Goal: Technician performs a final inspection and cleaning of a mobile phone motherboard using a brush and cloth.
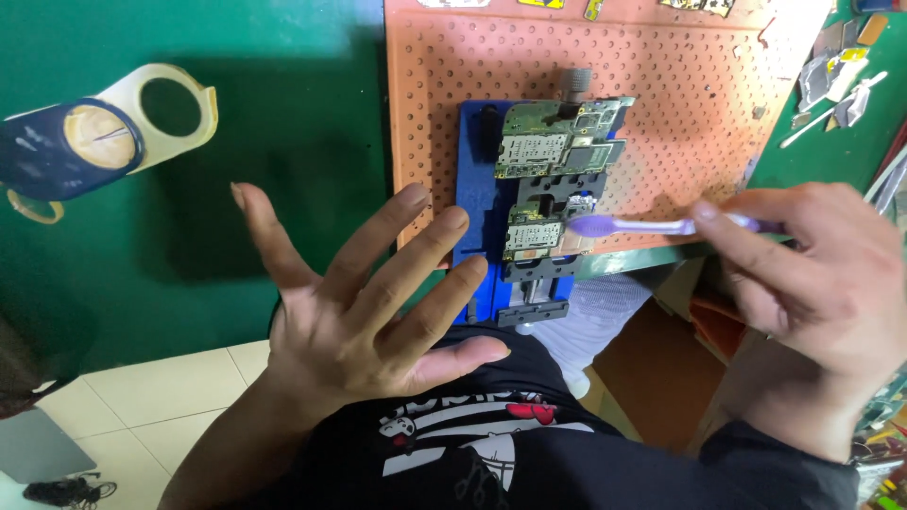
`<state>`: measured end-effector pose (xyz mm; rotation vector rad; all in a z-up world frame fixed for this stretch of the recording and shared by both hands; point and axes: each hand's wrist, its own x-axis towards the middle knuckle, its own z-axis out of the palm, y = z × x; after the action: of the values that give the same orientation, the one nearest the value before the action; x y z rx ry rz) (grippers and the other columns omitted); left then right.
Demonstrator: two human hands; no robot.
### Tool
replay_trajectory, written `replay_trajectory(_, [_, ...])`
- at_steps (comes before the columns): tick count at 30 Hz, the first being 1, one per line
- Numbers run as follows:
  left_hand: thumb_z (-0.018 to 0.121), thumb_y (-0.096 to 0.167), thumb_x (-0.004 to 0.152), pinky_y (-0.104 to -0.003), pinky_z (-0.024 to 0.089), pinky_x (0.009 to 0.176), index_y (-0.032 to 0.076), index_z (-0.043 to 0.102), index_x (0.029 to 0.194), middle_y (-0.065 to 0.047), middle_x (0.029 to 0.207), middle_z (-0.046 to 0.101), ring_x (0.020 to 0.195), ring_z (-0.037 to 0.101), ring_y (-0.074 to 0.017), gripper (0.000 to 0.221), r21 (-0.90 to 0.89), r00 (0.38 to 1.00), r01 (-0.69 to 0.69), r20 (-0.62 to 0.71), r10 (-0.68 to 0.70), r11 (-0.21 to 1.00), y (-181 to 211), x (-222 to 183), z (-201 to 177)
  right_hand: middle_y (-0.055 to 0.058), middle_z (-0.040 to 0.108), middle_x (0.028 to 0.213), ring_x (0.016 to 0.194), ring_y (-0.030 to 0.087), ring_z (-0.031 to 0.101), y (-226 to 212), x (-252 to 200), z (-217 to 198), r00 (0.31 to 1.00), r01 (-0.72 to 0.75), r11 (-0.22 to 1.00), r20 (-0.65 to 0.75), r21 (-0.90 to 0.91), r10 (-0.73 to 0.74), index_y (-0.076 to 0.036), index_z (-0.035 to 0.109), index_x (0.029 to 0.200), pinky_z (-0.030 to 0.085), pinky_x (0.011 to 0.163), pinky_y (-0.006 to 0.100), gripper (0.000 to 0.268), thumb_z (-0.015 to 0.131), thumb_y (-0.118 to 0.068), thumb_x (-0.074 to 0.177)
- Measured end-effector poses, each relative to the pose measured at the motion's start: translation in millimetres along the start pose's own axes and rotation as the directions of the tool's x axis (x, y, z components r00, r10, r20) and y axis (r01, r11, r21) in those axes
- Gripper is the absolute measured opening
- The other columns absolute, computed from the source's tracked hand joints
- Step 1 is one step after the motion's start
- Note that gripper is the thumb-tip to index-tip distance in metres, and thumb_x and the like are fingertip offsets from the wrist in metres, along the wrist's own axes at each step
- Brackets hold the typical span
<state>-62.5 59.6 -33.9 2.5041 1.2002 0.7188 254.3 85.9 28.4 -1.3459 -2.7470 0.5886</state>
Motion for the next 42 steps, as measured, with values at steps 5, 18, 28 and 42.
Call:
replay_trajectory(5, [0.050, 0.073, 0.091, -0.076, 0.005, 0.083, 0.018, 0.037, 0.125, -0.006, 0.125, 0.048, 0.113, 0.057, -0.0276, 0.066, 0.006, 1.000, -0.010, -0.023, 0.010, 1.000, 0, -1, 1, 0.020, 0.061, 0.103, 0.077, 0.031, 0.052, 1, 0, -2, 1.000, -0.010, 1.000, 0.005, 0.002, 0.010, -0.002, 0.060, 0.113, 0.037, 0.066, 0.040, 0.025, 0.047, -0.002, 0.091])
replay_trajectory(18, [0.054, 0.073, 0.091, -0.075, 0.004, 0.083, 0.018, 0.038, 0.124, -0.006, 0.124, 0.049, 0.112, 0.059, -0.0275, 0.066, -0.004, 0.999, -0.011, -0.032, 0.011, 1.000, -1, -2, 2, 0.026, 0.058, 0.098, 0.071, 0.033, 0.048, 11, -16, 0, 0.997, -0.032, 0.997, -0.073, 0.064, 0.036, 0.003, 0.060, 0.109, 0.036, 0.067, 0.042, 0.019, 0.055, 0.004, 0.091])
replay_trajectory(28, [0.053, 0.073, 0.091, -0.076, 0.004, 0.082, 0.018, 0.040, 0.123, -0.006, 0.123, 0.049, 0.112, 0.057, -0.0271, 0.066, -0.014, 0.999, -0.009, -0.033, 0.009, 1.000, 0, 0, 1, 0.023, 0.059, 0.097, 0.074, 0.033, 0.052, 11, -11, 1, 0.999, -0.002, 0.997, -0.052, 0.080, 0.006, 0.003, 0.059, 0.106, 0.038, 0.069, 0.042, 0.019, 0.052, 0.001, 0.089])
replay_trajectory(42, [0.051, 0.069, 0.090, -0.075, 0.005, 0.085, 0.017, 0.040, 0.122, -0.006, 0.123, 0.048, 0.111, 0.059, -0.0268, 0.062, -0.004, 0.999, 0.013, -0.040, -0.013, 1.000, 1, 1, -1, 0.022, 0.059, 0.100, 0.071, 0.030, 0.048, 9, -13, 0, 0.997, -0.050, 0.998, -0.060, 0.044, 0.052, 0.000, 0.060, 0.111, 0.037, 0.067, 0.040, 0.021, 0.053, 0.004, 0.092])
